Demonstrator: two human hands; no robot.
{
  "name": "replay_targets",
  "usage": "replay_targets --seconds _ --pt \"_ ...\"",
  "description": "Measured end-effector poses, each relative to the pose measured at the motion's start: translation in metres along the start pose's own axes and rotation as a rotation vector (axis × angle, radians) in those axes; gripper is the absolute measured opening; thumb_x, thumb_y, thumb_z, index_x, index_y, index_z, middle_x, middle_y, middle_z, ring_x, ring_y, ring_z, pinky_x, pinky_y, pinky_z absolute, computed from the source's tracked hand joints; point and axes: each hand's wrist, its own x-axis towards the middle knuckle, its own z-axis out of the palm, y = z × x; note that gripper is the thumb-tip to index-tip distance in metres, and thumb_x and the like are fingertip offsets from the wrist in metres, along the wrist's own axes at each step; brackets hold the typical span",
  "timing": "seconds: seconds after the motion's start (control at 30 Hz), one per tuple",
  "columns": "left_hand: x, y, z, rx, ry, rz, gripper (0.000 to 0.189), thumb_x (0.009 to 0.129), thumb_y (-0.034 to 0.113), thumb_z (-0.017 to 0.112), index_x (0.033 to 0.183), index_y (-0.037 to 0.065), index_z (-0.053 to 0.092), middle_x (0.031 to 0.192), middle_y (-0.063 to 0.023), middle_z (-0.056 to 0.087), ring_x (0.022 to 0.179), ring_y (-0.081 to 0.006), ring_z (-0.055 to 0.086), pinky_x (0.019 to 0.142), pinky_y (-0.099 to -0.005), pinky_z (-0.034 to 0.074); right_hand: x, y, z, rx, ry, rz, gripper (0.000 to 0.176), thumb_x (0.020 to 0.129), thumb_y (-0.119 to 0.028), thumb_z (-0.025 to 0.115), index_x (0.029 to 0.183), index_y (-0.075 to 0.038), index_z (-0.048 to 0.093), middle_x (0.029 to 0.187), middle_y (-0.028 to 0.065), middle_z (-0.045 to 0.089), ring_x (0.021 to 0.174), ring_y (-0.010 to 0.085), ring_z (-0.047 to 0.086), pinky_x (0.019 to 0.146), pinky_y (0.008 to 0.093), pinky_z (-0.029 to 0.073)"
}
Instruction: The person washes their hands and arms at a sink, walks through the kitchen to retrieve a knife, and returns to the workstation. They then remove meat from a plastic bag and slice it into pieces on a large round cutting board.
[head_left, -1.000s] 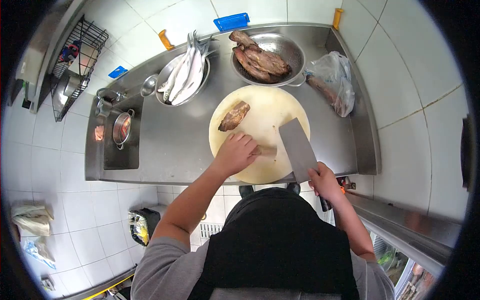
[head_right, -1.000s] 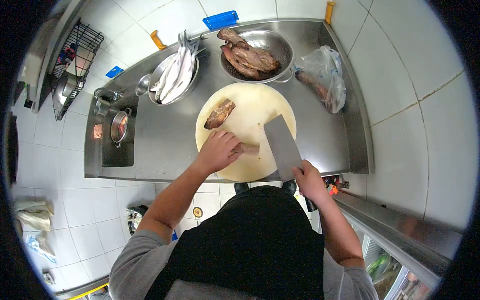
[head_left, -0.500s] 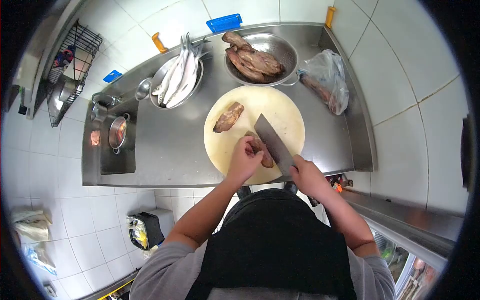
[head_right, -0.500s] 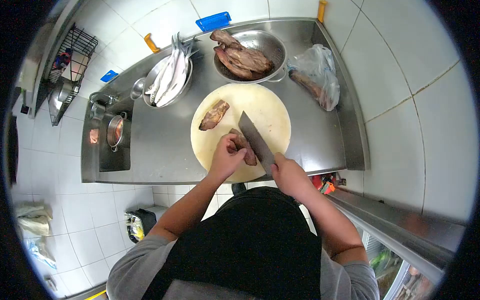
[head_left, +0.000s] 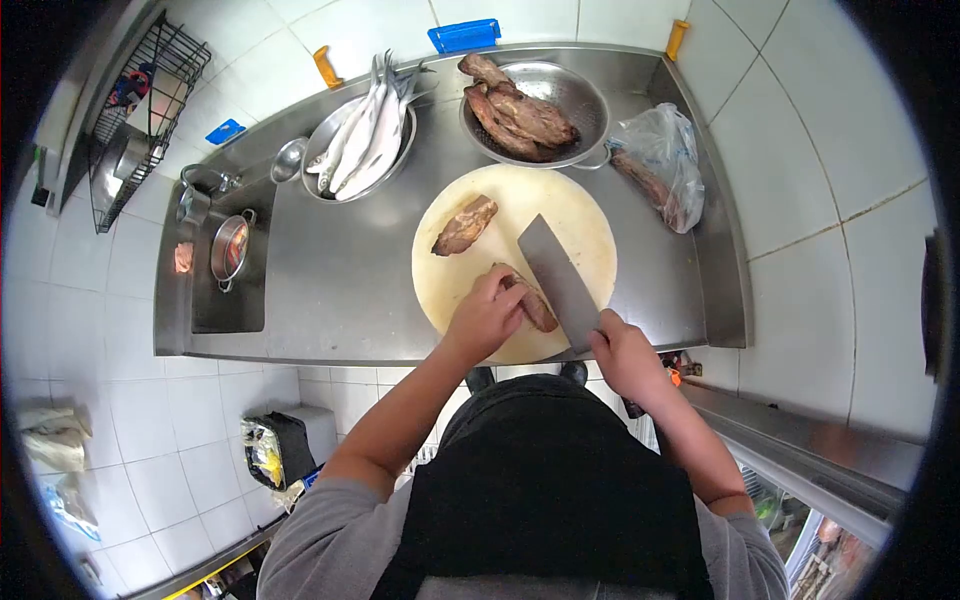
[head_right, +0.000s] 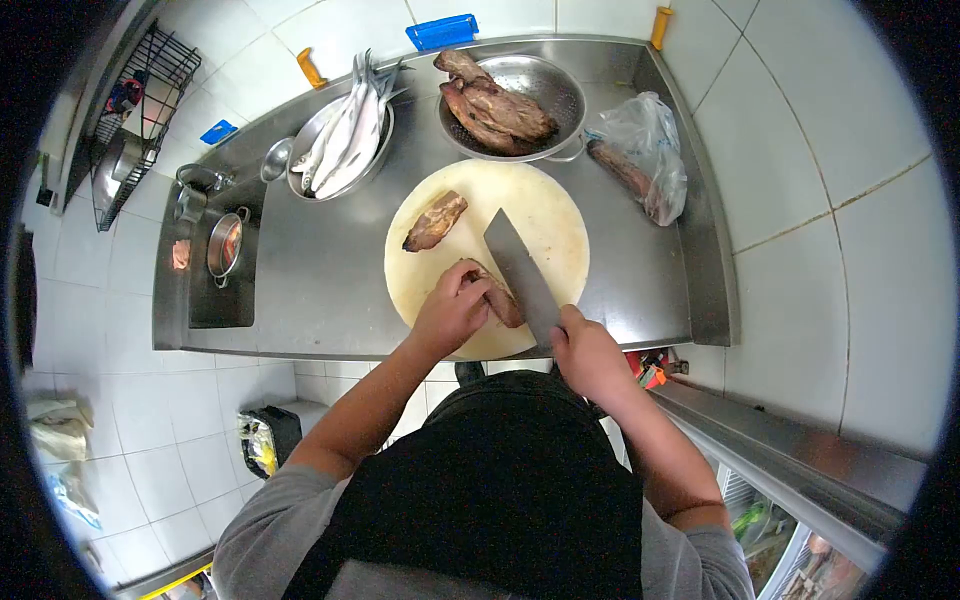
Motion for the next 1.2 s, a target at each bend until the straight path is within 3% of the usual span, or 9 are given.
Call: replay_targets --seconds 0.17,0.27,0.57,0.9,1.1,1.17,1.2 --pt "0.015 0.0 0.016 -0.031 0.122 0.121 0.032 0.075 0.007 0.069 0.106 0.009 0.064 0.119 -0.012 0.052 0.101 -0.032 0.057 0.084 -0.0406 0.051 -0.002 -0.005 -0.009 -0.152 -0.041 0.041 0.02 0.095 -0.019 0.054 0.102 0.0 0.05 0.082 0.0294 0.064 0.083 0.0485 0.063 0.075 0.0568 0.049" --pt "0.024 -0.002 0.02 -0.042 0.022 0.145 0.032 0.074 0.008 0.071 0.106 0.007 0.063 0.122 -0.0145 0.052 0.11 -0.0359 0.054 0.091 -0.043 0.049 -0.008 -0.004 -0.018 -0.169 -0.05 0.053 0.02 0.095 -0.019 0.053 0.103 0.0 0.049 0.082 0.0286 0.065 0.082 0.0475 0.063 0.074 0.0562 0.049" --pt "0.029 -0.002 0.014 0.038 0.075 0.258 0.027 0.076 0.014 0.067 0.1 0.006 0.062 0.111 -0.013 0.057 0.103 -0.0349 0.054 0.09 -0.0437 0.048 -0.002 0.003 -0.003 -0.4 -0.017 0.03 0.013 0.09 -0.009 0.049 0.1 -0.001 0.048 0.078 0.0223 0.067 0.076 0.0408 0.068 0.068 0.051 0.054" --pt "0.031 -0.005 0.03 -0.002 0.12 0.175 0.028 0.075 0.003 0.071 0.1 0.005 0.06 0.112 -0.0157 0.057 0.104 -0.0389 0.054 0.092 -0.045 0.046 0.002 -0.026 -0.014 -0.418 -0.076 -0.028 0.014 0.089 -0.006 0.047 0.101 0.0 0.049 0.082 0.0215 0.068 0.074 0.0397 0.069 0.068 0.0489 0.055" --pt "0.03 -0.002 0.032 0.007 0.1 0.162 0.037 0.074 0.006 0.074 0.108 0.004 0.059 0.122 -0.018 0.053 0.111 -0.0412 0.052 0.096 -0.0461 0.045 0.004 -0.023 -0.006 -0.426 -0.098 0.008 0.015 0.092 -0.01 0.047 0.103 0.0 0.049 0.083 0.0241 0.068 0.079 0.0419 0.068 0.071 0.0503 0.055" --pt "0.038 0.01 0.042 -0.184 0.074 0.063 0.049 0.074 0.008 0.076 0.117 0.003 0.054 0.13 -0.0185 0.048 0.12 -0.043 0.048 0.102 -0.0473 0.042 0.005 -0.009 -0.007 -0.329 -0.027 0.068 0.016 0.094 -0.012 0.047 0.104 0.001 0.048 0.083 0.0251 0.067 0.08 0.0434 0.067 0.072 0.0515 0.054" --pt "0.043 0.021 0.043 -0.155 0.091 0.008 0.061 0.077 0.02 0.077 0.128 0.0 0.05 0.133 -0.0203 0.044 0.124 -0.0435 0.045 0.107 -0.0471 0.039 0.006 0.002 -0.008 -0.232 0.043 0.129 0.017 0.095 -0.014 0.046 0.104 0.001 0.048 0.083 0.0262 0.067 0.082 0.0448 0.066 0.074 0.0527 0.053"
